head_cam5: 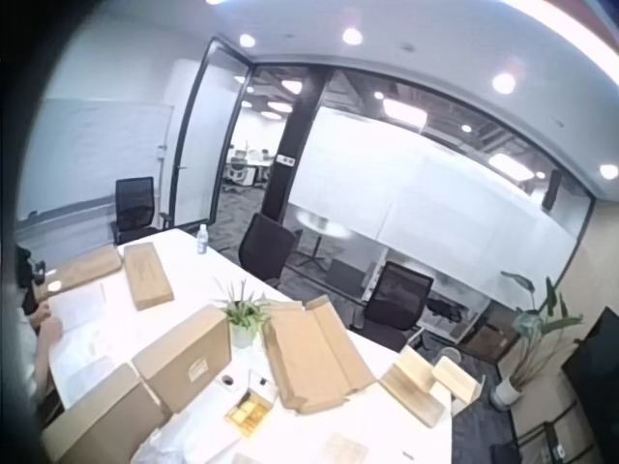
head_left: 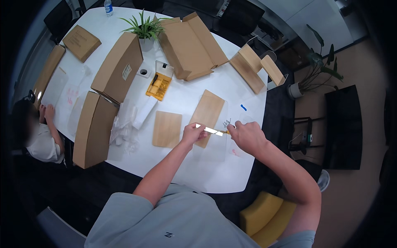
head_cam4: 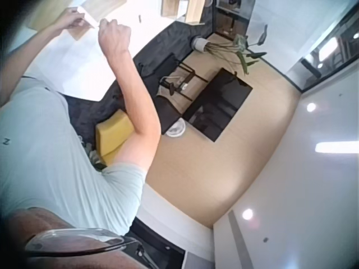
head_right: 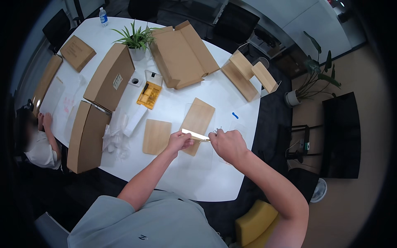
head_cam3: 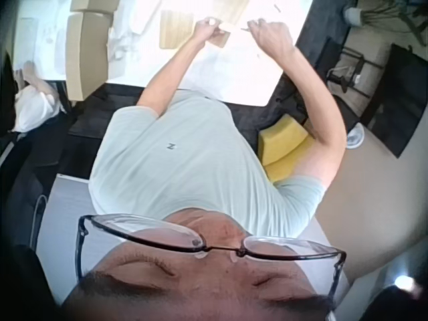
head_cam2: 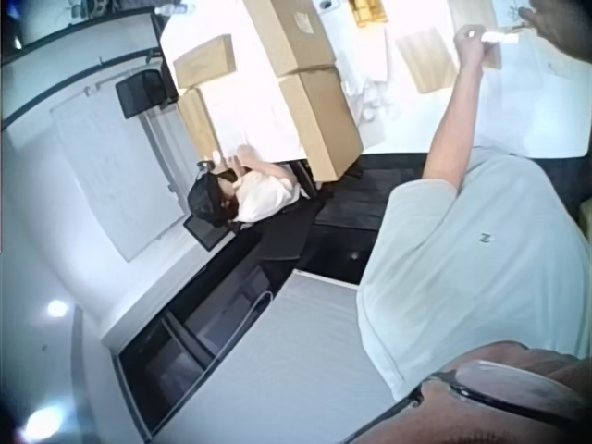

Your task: The person unpacks flat-pack furniture components from cardboard boxes on a white table. They remove protective plastic film from wooden panels and clear acrylic sheets, then use a screwdriver to attach hardware to the wooden pieces. A second person assists by unpacking and organizing parts in the background.

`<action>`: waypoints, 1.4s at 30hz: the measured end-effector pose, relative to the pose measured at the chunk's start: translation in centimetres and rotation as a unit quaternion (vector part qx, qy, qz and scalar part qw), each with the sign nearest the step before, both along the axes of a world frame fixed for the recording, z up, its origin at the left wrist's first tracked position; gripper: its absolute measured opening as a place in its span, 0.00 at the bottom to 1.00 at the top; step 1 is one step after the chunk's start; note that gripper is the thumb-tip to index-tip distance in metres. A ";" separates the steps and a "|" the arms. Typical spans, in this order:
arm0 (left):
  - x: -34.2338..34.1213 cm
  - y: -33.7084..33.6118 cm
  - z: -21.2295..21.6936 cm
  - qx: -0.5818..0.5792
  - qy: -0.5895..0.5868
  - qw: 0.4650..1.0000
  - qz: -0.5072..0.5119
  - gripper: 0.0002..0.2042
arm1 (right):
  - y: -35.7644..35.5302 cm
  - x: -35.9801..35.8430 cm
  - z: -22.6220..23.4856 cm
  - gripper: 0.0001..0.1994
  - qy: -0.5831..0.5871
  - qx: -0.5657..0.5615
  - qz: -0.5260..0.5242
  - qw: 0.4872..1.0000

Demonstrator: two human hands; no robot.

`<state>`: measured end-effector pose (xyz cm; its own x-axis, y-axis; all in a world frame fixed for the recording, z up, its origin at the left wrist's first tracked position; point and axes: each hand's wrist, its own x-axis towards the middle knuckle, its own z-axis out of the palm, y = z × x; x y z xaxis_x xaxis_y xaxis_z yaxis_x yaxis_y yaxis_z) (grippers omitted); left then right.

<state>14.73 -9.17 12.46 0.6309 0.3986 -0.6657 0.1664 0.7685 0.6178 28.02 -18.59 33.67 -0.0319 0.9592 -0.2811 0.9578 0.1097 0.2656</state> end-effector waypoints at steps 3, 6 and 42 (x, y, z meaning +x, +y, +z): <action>-0.1 -0.1 -0.6 0.004 -0.001 1.000 -0.014 0.09 | -0.4 0.5 -0.5 0.08 0.004 -0.041 0.052 0.998; -0.1 -0.1 -0.8 0.001 -0.007 1.000 -0.008 0.09 | 0.0 0.1 -0.5 0.06 -0.028 -0.083 0.045 0.995; -0.1 -0.2 -0.6 -0.012 -0.014 1.000 0.024 0.06 | 1.1 0.1 -0.8 0.04 0.080 -0.079 -0.111 0.987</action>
<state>14.66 -9.39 11.88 0.6304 0.4134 -0.6571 0.1111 0.7897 0.6034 28.11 -17.46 32.91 0.1179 0.8918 -0.4367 0.9913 -0.0796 0.1052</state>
